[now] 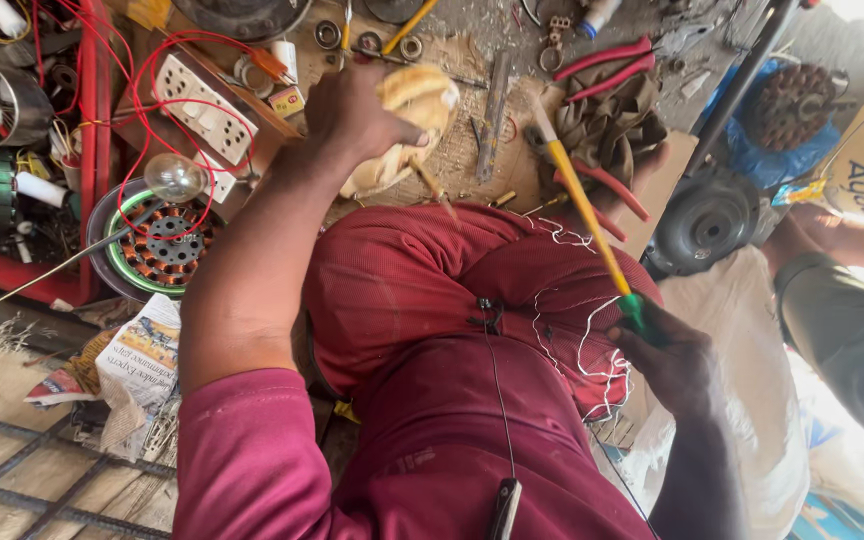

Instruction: The person sits on the floor and works on a disassembled electrical motor component. They use a screwdriver to adjust parts on a circular metal plate, then place a cover over the stator assembly. The person continues to manipulate the component with their hands and tools.

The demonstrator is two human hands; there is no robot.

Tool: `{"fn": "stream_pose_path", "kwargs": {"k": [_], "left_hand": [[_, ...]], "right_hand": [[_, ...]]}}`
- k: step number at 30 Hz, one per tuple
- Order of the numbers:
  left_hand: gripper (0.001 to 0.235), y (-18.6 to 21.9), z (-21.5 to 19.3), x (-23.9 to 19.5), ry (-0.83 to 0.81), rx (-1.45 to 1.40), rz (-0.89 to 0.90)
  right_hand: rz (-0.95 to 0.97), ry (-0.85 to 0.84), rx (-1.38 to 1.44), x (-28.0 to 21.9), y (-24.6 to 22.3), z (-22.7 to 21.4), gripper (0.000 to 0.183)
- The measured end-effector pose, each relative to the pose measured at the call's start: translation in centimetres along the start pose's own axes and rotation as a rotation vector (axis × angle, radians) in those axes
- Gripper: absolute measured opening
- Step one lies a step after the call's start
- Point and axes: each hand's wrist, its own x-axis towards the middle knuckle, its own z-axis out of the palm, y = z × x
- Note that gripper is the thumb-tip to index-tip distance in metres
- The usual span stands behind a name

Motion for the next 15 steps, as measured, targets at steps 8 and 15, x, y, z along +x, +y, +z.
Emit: {"fn": "stream_pose_path", "kwargs": {"k": [8, 15], "left_hand": [[0.106, 0.1, 1.2, 2.3, 0.132, 0.058, -0.073], [0.100, 1.7, 1.1, 3.2, 0.157, 0.168, -0.169]], "right_hand": [[-0.094, -0.082, 0.141, 1.1, 0.0, 4.3, 0.041], [-0.074, -0.046, 0.087, 0.5, -0.7, 6.0, 0.041]]}}
